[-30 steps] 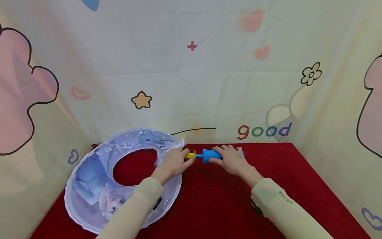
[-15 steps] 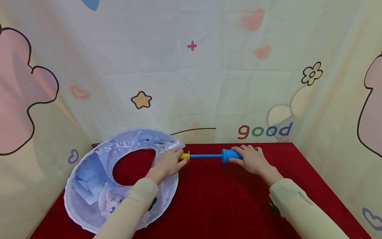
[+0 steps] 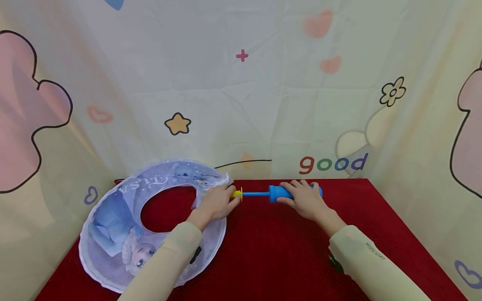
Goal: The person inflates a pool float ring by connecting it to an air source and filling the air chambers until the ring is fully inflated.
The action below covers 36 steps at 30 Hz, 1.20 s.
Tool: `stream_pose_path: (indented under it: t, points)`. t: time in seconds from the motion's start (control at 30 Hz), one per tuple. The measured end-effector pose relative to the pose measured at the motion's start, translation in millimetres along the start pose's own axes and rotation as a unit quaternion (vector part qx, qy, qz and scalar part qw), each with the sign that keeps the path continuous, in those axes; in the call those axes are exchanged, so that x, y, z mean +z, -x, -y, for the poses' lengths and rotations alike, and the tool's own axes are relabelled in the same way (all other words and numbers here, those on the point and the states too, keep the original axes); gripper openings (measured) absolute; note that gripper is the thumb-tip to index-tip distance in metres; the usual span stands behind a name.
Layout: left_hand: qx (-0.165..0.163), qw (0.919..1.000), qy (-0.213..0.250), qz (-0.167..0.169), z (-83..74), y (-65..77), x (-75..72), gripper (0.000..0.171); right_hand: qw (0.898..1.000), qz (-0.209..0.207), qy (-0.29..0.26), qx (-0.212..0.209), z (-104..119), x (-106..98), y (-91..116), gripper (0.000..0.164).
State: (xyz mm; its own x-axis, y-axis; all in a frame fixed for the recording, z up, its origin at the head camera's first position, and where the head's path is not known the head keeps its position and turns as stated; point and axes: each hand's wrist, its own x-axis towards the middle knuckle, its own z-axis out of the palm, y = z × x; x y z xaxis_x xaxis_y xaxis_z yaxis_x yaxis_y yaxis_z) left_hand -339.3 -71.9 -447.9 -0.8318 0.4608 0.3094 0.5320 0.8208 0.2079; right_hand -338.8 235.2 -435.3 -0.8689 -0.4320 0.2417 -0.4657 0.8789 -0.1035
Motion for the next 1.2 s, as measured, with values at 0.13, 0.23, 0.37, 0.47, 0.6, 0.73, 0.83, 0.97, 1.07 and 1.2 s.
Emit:
stream_pose_path:
  t: [0.13, 0.23, 0.37, 0.47, 0.6, 0.73, 0.83, 0.97, 1.07, 1.2]
  points:
    - [-0.004, 0.9999, -0.007, 0.009, -11.3, -4.2, -3.2, 0.023, 1.0, 0.003, 0.008, -0.004, 24.7, 1.3, -10.4, 0.062]
    - [-0.01, 0.9997, -0.01, 0.02, -18.1, -6.6, -3.4, 0.026, 1.0, 0.014, 0.007, -0.005, 42.0, 1.6, -18.1, 0.063]
    - [-0.025, 0.9991, -0.01, 0.032, -20.5, -8.3, 0.2, 0.03, 1.0, 0.027, 0.006, 0.001, 53.6, 3.4, -23.7, 0.064]
    - [-0.027, 0.9991, -0.008, 0.033, -18.4, -7.9, 3.0, 0.03, 0.999, 0.035, 0.005, 0.006, 52.1, 6.1, -22.9, 0.064]
    - [-0.011, 0.9999, -0.004, 0.01, -12.5, -6.1, 4.8, 0.026, 0.999, 0.036, -0.002, 0.004, 40.5, 6.5, -17.8, 0.064]
    - [0.006, 0.9999, -0.001, -0.009, -4.0, -5.3, 5.2, 0.023, 0.999, 0.032, -0.013, 0.002, 18.6, 0.3, -10.1, 0.063]
    - [0.01, 0.9999, -0.001, -0.004, 1.7, -4.9, 2.3, 0.023, 0.999, 0.035, -0.023, 0.006, 1.2, -6.1, -3.7, 0.062]
    - [0.002, 1.0, 0.003, 0.008, 9.0, -2.4, -4.3, 0.023, 0.999, 0.037, -0.025, 0.015, -16.7, -12.2, 3.3, 0.062]
    - [-0.005, 0.9999, 0.007, 0.01, 15.0, -0.2, -5.8, 0.023, 0.999, 0.034, -0.023, 0.019, -26.9, -14.4, 7.3, 0.062]
    - [-0.012, 0.9998, 0.005, 0.013, 19.5, 1.9, -4.1, 0.022, 0.999, 0.034, -0.024, 0.015, -33.4, -14.2, 9.2, 0.062]
